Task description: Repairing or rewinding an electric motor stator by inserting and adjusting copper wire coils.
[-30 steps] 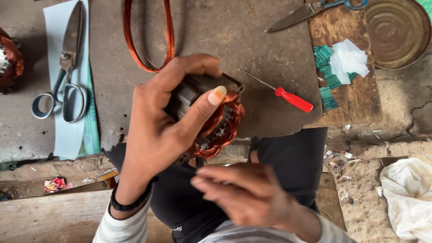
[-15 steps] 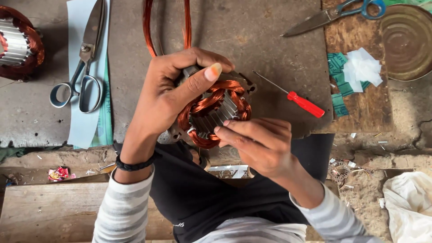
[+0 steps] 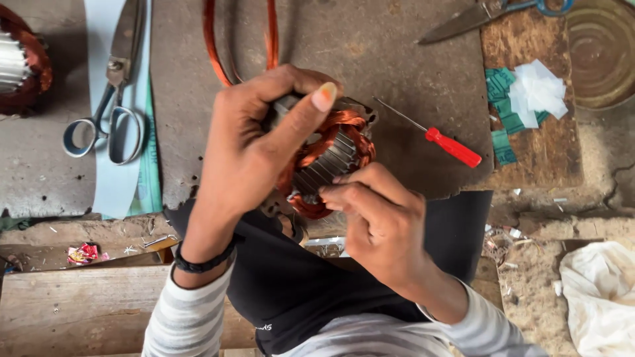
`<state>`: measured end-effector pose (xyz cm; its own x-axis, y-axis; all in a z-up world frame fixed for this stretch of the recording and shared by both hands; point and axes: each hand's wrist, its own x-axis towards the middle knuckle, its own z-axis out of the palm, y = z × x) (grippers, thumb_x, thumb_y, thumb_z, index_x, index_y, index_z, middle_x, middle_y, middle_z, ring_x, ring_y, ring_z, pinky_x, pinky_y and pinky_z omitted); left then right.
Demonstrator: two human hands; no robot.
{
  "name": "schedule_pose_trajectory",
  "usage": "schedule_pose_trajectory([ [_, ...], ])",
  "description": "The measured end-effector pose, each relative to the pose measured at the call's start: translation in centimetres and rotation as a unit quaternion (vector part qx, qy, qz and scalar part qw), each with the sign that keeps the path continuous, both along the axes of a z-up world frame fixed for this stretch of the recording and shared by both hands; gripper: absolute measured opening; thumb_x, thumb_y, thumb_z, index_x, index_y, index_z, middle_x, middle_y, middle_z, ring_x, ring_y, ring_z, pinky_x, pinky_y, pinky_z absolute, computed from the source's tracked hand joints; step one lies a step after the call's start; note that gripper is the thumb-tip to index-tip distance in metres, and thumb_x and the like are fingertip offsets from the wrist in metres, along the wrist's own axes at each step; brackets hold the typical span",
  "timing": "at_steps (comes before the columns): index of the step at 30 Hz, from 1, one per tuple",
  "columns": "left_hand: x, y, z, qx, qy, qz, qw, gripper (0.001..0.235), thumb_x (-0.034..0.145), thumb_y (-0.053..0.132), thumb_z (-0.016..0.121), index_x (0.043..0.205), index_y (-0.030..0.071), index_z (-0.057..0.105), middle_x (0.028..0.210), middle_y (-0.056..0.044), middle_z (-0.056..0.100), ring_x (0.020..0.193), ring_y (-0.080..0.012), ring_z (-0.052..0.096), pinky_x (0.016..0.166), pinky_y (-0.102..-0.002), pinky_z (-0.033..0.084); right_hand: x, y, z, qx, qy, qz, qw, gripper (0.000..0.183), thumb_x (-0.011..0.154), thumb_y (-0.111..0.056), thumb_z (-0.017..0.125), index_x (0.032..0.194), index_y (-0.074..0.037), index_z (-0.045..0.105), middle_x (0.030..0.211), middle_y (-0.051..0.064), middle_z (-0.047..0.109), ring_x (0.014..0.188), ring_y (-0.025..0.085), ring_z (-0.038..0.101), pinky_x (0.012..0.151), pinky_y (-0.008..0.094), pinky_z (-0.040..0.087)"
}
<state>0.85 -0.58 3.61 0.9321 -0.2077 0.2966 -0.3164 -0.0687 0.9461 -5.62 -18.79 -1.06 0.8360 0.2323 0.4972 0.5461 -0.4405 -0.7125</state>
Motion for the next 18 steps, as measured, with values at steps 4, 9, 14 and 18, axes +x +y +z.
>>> schedule_pose_trajectory([
  [4,-0.4,-1.4,2.8,0.097,0.025,0.09,0.991,0.018,0.103,0.018,0.067,0.106,0.002,0.075,0.068,0.0,0.067,0.057,-0.0028,0.054,0.052,-0.021,0.04,1.7,-2.6,1.7,0.03,-0.028,0.01,0.999,0.021,0.084,0.009,0.068,0.099,-0.004,0.075,0.101,0.003,0.071,0.082,0.016,0.07,0.068,0.025,0.057],
  [9,-0.6,-2.1,3.5,0.143,0.006,0.074,0.987,0.023,0.102,0.026,0.067,0.099,0.005,0.076,0.065,-0.002,0.068,0.053,-0.0075,0.063,0.051,-0.025,0.045,4.6,-2.7,3.1,0.037,-0.069,-0.028,0.997,0.071,0.08,-0.013,0.09,0.139,0.001,0.052,0.126,0.016,0.054,0.099,0.018,0.066,0.079,0.028,0.061],
  [14,-0.3,-2.2,2.4,0.148,-0.118,0.056,0.98,0.021,0.106,0.023,0.066,0.103,0.004,0.074,0.087,-0.006,0.073,0.07,-0.0122,0.071,0.062,-0.027,0.052,6.4,-5.5,-0.6,-0.021,-0.116,0.007,0.993,0.057,0.096,-0.01,0.081,0.147,-0.005,0.056,0.125,0.011,0.067,0.092,0.02,0.075,0.078,0.025,0.066],
  [18,0.1,-2.2,2.6,0.16,-0.071,0.045,0.983,0.021,0.104,0.024,0.067,0.101,0.005,0.075,0.081,-0.006,0.073,0.065,-0.0126,0.071,0.058,-0.028,0.051,6.2,-6.7,-2.0,-0.084,-0.158,-0.012,0.984,0.049,0.099,-0.02,0.082,0.142,-0.006,0.062,0.123,0.013,0.075,0.102,0.025,0.08,0.087,0.03,0.068],
])
